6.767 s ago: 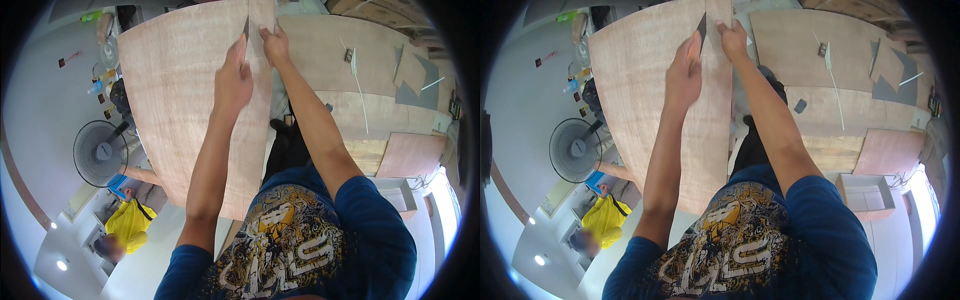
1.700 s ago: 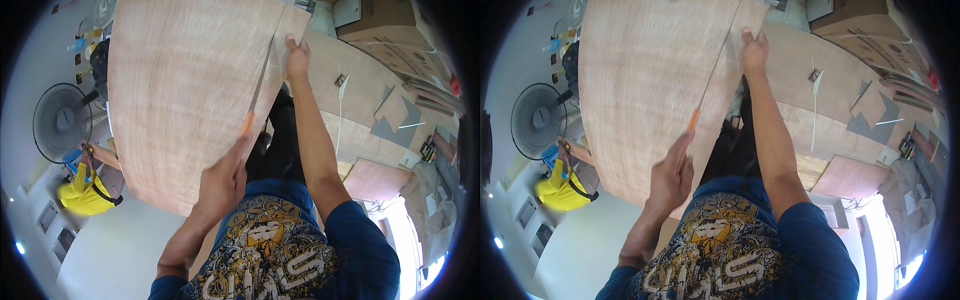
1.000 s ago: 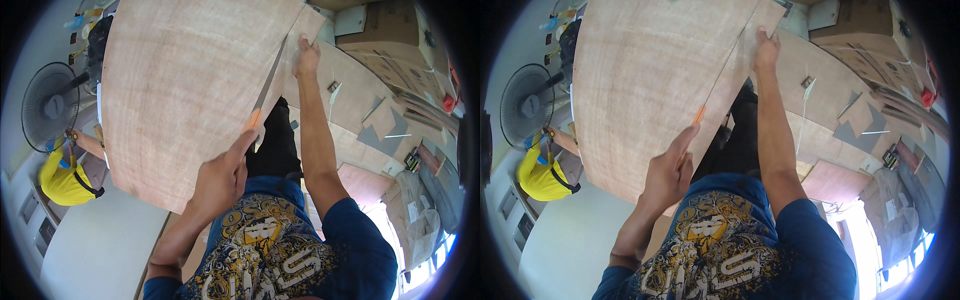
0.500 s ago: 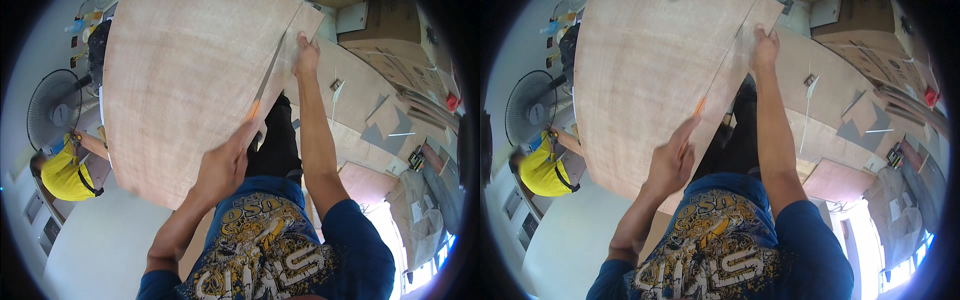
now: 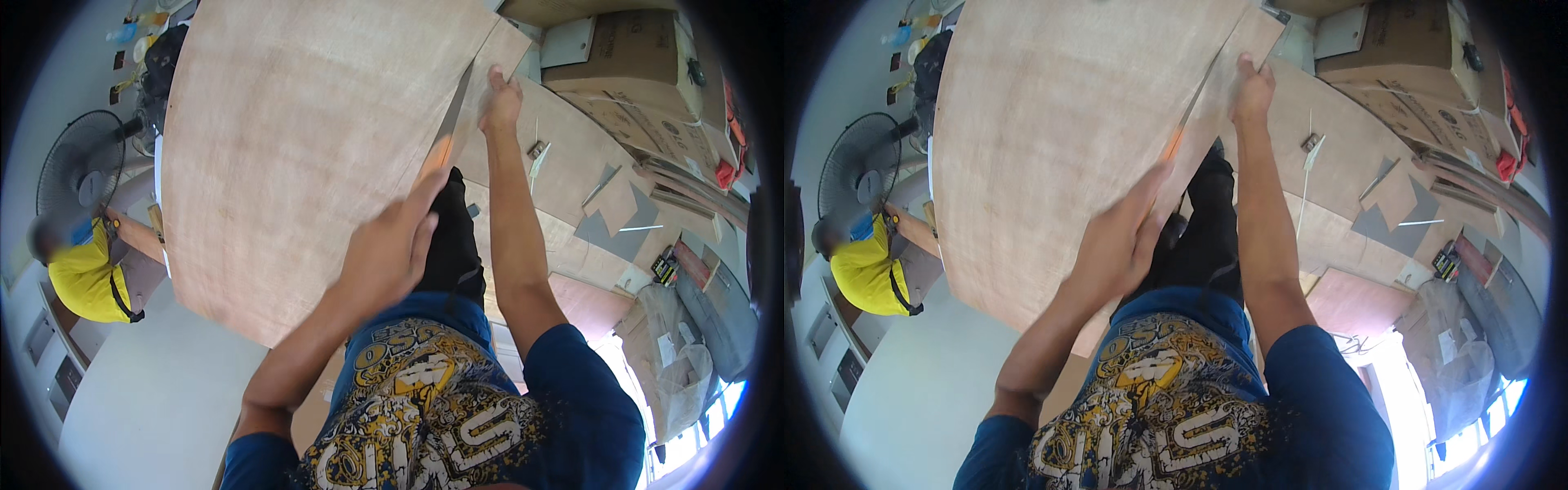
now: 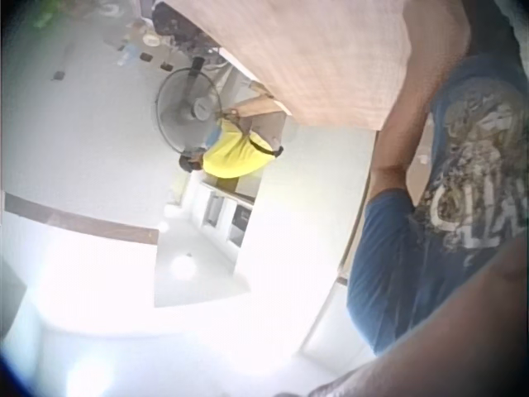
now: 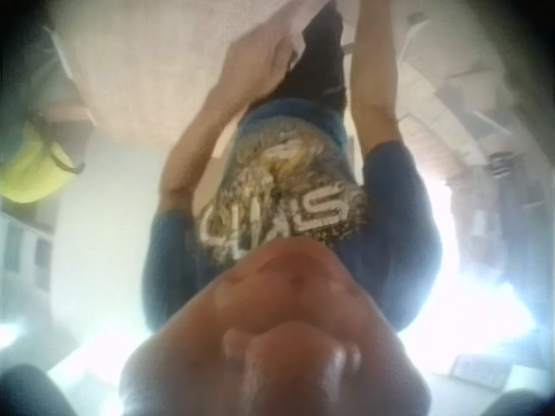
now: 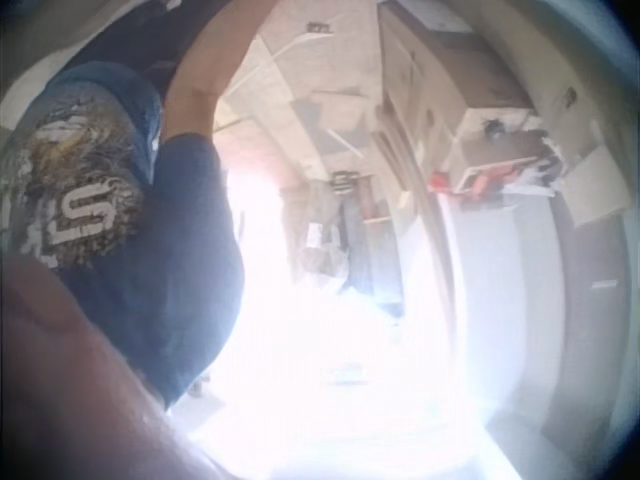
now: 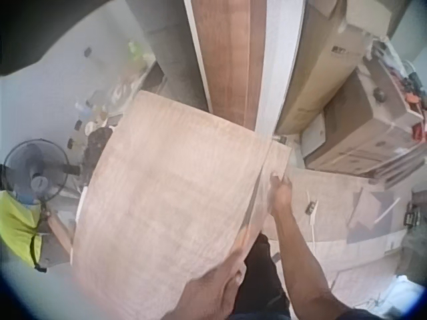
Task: The person marks a curved line on a large plywood sheet using a thin strip as a guide and a pencil. They then position the sheet on a workbench and cut along the marked line using a hand saw.
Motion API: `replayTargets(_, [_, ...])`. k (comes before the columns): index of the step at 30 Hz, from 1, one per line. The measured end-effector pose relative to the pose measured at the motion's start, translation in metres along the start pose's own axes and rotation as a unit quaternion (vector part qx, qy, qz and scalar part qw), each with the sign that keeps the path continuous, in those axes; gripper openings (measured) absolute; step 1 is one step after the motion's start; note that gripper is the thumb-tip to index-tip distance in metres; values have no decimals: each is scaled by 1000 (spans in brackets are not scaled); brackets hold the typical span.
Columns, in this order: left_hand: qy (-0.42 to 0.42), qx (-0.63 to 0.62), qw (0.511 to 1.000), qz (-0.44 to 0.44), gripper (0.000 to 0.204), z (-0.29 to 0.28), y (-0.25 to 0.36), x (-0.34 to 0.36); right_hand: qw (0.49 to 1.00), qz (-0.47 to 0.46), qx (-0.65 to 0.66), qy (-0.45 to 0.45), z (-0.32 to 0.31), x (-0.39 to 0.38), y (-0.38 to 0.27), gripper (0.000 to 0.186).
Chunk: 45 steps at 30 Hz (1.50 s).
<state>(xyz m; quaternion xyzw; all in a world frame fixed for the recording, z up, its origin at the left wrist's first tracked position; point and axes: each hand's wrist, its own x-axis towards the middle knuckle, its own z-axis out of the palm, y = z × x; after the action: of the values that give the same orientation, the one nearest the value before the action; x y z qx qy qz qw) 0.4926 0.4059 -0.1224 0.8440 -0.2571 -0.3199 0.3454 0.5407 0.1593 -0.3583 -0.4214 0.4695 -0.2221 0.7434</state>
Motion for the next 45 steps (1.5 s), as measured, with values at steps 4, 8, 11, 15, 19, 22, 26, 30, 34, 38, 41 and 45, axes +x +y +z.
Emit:
replayTargets(4, [-56,14,995,-85,48,-31,34,-39,998,-19,44,-49,-1,-5,-3,64])
replayTargets(8, [-21,50,998,-38,44,-12,-5,2,996,-34,62,-46,-13,11,18,57])
replayTargets(11, [50,-4,998,22,44,22,-46,104,999,-33,32,-28,-2,-1,17,45])
replayTargets(15, [-23,63,995,-76,47,22,-7,115,998,-9,42,-38,-6,1,6,37])
replayTargets(19, [18,23,999,-32,54,-9,1,0,999,-12,28,34,0,27,13,41])
replayTargets(22, [-24,8,996,-83,52,-34,22,-40,999,-26,20,40,-6,27,20,54])
replayTargets(26, [-1,37,998,-50,53,-21,3,-7,997,-33,49,-46,-1,13,4,54])
replayTargets(30, [44,48,998,6,60,42,-35,130,998,0,68,3,16,-8,-1,35])
replayTargets(34, [20,39,998,-37,58,27,-9,108,999,-6,42,-19,7,1,-6,32])
replayTargets(38, [-17,-8,996,-87,60,-19,5,-15,997,-38,47,-55,-10,13,10,50])
replayTargets(41, [-39,9,994,-99,59,-27,8,-28,998,-34,45,-16,-8,14,16,51])
replayTargets(45, [24,35,999,-15,60,17,-37,50,998,-32,58,-6,-4,3,14,38])
